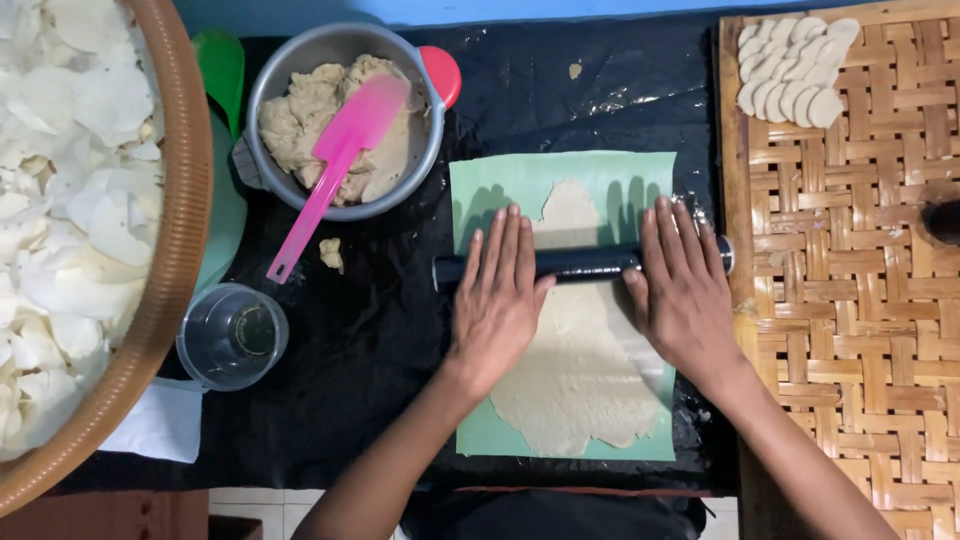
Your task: Rolling out dough and cutting it into small circular shapes.
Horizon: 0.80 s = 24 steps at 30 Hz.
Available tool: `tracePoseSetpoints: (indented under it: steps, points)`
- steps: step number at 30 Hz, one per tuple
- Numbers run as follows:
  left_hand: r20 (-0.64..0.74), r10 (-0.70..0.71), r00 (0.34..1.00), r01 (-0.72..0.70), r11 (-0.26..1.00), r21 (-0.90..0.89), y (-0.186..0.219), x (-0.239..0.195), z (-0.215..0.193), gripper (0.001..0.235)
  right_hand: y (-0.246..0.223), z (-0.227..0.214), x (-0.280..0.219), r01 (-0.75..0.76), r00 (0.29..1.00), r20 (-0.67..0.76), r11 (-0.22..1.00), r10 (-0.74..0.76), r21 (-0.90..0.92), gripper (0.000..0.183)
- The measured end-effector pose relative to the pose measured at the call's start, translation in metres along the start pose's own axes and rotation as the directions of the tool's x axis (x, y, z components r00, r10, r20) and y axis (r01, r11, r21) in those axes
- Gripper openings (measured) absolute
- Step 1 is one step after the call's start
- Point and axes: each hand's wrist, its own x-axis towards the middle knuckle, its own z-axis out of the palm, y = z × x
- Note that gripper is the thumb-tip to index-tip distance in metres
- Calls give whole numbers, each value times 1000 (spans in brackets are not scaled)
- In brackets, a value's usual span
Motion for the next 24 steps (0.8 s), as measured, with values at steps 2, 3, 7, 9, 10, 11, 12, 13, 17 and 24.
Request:
tracePoseSetpoints:
  steps: [2, 3, 7, 9, 10, 11, 12, 13, 17, 24]
  points:
    - [-1, 14, 1000, -14, 1000, 11, 3, -11, -2, 73, -1, 1, -12, -7, 1000, 11, 1000, 8, -16, 59]
    - [-2, 28, 1000, -28, 999, 20, 6, -17, -2, 71, -1, 1, -19, -16, 1000, 22, 999, 16, -33, 58]
    - [18, 68, 998, -69, 992, 108, 13, -42, -9, 63, -7, -3, -45, -3, 999, 32, 998, 6, -66, 56]
    - [98, 105, 990, -125, 968, 218, 18, -51, -22, 67, -5, 1, -59, 20, 999, 35, 997, -18, -79, 56]
    - [97, 107, 990, -126, 968, 219, 17, -56, -22, 67, -4, 4, -66, 20, 999, 33, 997, -17, -80, 56]
    - [58, 130, 990, -137, 980, 144, 17, -62, -23, 64, -3, 7, -73, 19, 1000, 16, 997, -18, -70, 55]
    - [20, 150, 988, -151, 986, 67, 17, -68, -24, 61, -2, 9, -81, 17, 1000, 2, 998, -17, -59, 54]
    - [22, 152, 988, -153, 986, 66, 18, -73, -23, 61, -2, 8, -87, 14, 1000, 2, 998, -14, -59, 54]
    - [-116, 133, 984, -150, 977, -154, 24, -72, -29, 46, -14, -5, -88, -58, 997, -47, 997, 60, 41, 59]
    - [7, 106, 994, -106, 994, -6, 34, -100, -2, 56, -22, -5, -103, -60, 998, -19, 993, 62, 104, 59]
